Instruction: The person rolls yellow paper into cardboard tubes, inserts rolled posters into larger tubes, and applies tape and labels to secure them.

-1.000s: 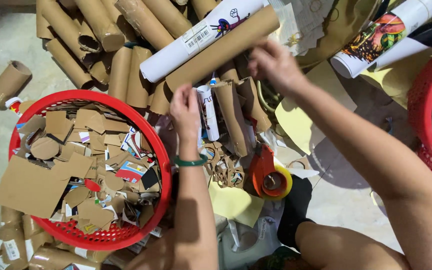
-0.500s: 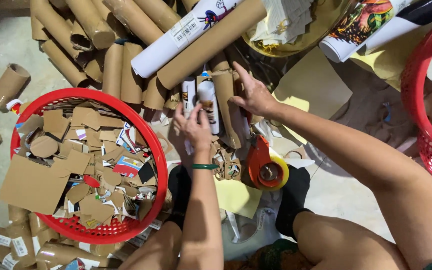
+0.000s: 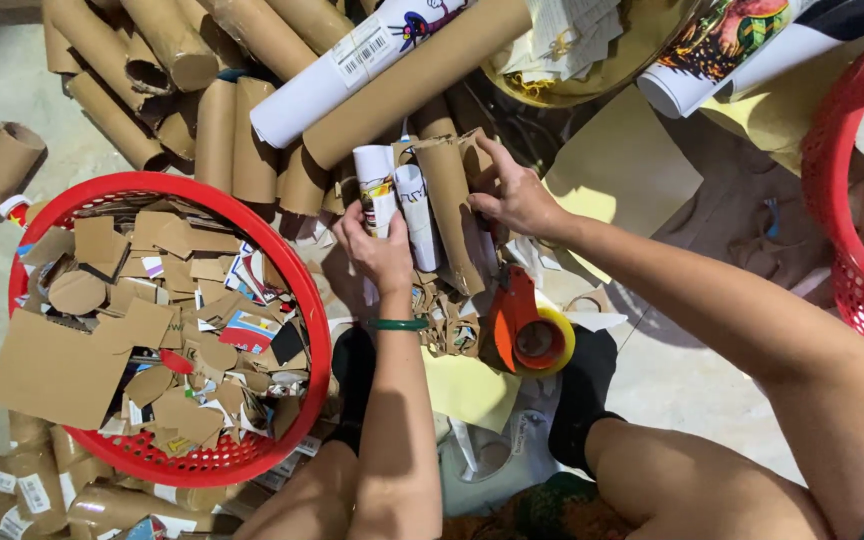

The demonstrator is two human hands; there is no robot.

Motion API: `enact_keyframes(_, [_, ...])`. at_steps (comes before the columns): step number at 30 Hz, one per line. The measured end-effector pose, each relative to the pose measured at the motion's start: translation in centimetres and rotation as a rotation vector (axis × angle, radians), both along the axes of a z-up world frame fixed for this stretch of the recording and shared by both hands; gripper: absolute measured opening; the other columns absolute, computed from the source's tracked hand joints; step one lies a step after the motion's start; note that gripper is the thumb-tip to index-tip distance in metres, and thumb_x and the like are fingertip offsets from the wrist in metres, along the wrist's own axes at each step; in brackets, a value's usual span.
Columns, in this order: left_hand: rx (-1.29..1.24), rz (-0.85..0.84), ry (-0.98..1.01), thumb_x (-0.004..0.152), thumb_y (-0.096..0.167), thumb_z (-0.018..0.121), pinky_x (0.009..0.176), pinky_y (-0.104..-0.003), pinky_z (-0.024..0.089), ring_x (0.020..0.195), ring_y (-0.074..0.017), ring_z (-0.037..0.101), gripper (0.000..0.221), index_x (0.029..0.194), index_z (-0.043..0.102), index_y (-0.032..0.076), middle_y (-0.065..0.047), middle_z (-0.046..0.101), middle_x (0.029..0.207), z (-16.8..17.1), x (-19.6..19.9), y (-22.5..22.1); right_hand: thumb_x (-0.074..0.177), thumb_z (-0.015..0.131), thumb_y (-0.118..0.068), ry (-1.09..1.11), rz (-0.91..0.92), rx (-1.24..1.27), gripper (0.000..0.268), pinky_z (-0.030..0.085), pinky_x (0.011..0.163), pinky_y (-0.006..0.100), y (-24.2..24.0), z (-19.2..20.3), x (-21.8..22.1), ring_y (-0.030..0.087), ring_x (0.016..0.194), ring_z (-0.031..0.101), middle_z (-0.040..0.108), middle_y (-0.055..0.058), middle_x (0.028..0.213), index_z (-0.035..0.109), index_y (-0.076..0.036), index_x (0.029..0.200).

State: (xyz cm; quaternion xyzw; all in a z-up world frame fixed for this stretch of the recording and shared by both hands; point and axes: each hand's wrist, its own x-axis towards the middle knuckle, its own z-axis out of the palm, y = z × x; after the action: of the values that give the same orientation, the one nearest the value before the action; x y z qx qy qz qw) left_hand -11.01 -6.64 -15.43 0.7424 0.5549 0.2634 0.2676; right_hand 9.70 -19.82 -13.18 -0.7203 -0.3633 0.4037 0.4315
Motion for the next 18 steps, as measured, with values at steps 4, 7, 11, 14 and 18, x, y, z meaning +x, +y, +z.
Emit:
enact_keyframes(4, [-0.046, -0.012, -0.260, 0.080, 0.015, 0.084, 0.095, -0.039, 0.055, 0.107, -0.0255, 0.063, 0.060, 0.130, 0.056, -0.004, -0.018, 0.054, 0.123, 3.1, 1.6, -0.8, 0.090, 0.073, -0.013, 0.161, -0.037, -0.075, 0.082, 0.061, 0.079, 0.034, -1.2, 0.0, -0.5, 0.019, 0.088, 0.072, 0.073, 0.013, 0.109, 0.027, -0.007, 0.157])
enact_keyframes(7, [-0.194, -0.218, -0.325, 0.087, 0.014, 0.083, 0.100, -0.036, 0.056, 0.115, -0.0228, 0.064, 0.061, 0.138, 0.054, -0.005, -0.016, 0.060, 0.128, 2.7, 1.9, -1.6, 0.095, 0.068, -0.011, 0.388, -0.098, -0.093, 0.055, 0.062, 0.075, 0.030, -1.9, -0.8, -0.8, 0.014, 0.086, 0.071, 0.072, 0.008, 0.109, 0.046, -0.005, 0.146])
enact_keyframes(11, [-1.018, -0.082, -0.782, 0.097, 0.013, 0.069, 0.093, -0.032, 0.057, 0.112, -0.0198, 0.066, 0.057, 0.146, 0.049, -0.005, -0.015, 0.065, 0.131, 2.8, 3.3, -3.6, 0.099, 0.069, -0.006, 0.612, -0.121, 0.154, 0.025, 0.061, 0.078, 0.028, -2.7, 1.0, -1.0, 0.012, 0.089, 0.068, 0.069, 0.007, 0.102, 0.064, -0.001, 0.123])
enact_keyframes(14, [-1.231, -0.047, -0.790, 0.102, 0.019, 0.062, 0.089, -0.031, 0.057, 0.107, -0.0177, 0.066, 0.055, 0.150, 0.045, -0.002, -0.013, 0.066, 0.128, 3.5, 3.8, -4.7, 0.097, 0.073, -0.005, 0.490, -0.097, 0.228, 0.017, 0.061, 0.077, 0.029, -3.0, 5.5, -0.8, 0.012, 0.087, 0.068, 0.066, 0.005, 0.098, 0.066, 0.000, 0.111])
enact_keyframes(18, [-1.244, -0.369, -0.753, 0.098, 0.011, 0.067, 0.087, -0.028, 0.055, 0.106, -0.0123, 0.063, 0.063, 0.155, 0.040, 0.005, -0.006, 0.064, 0.127, 5.6, 5.0, -6.0, 0.093, 0.074, -0.008, 0.199, -0.067, 0.154, 0.014, 0.062, 0.068, 0.029, -3.7, 8.4, 0.5, 0.014, 0.079, 0.073, 0.065, 0.005, 0.093, 0.066, 0.000, 0.101])
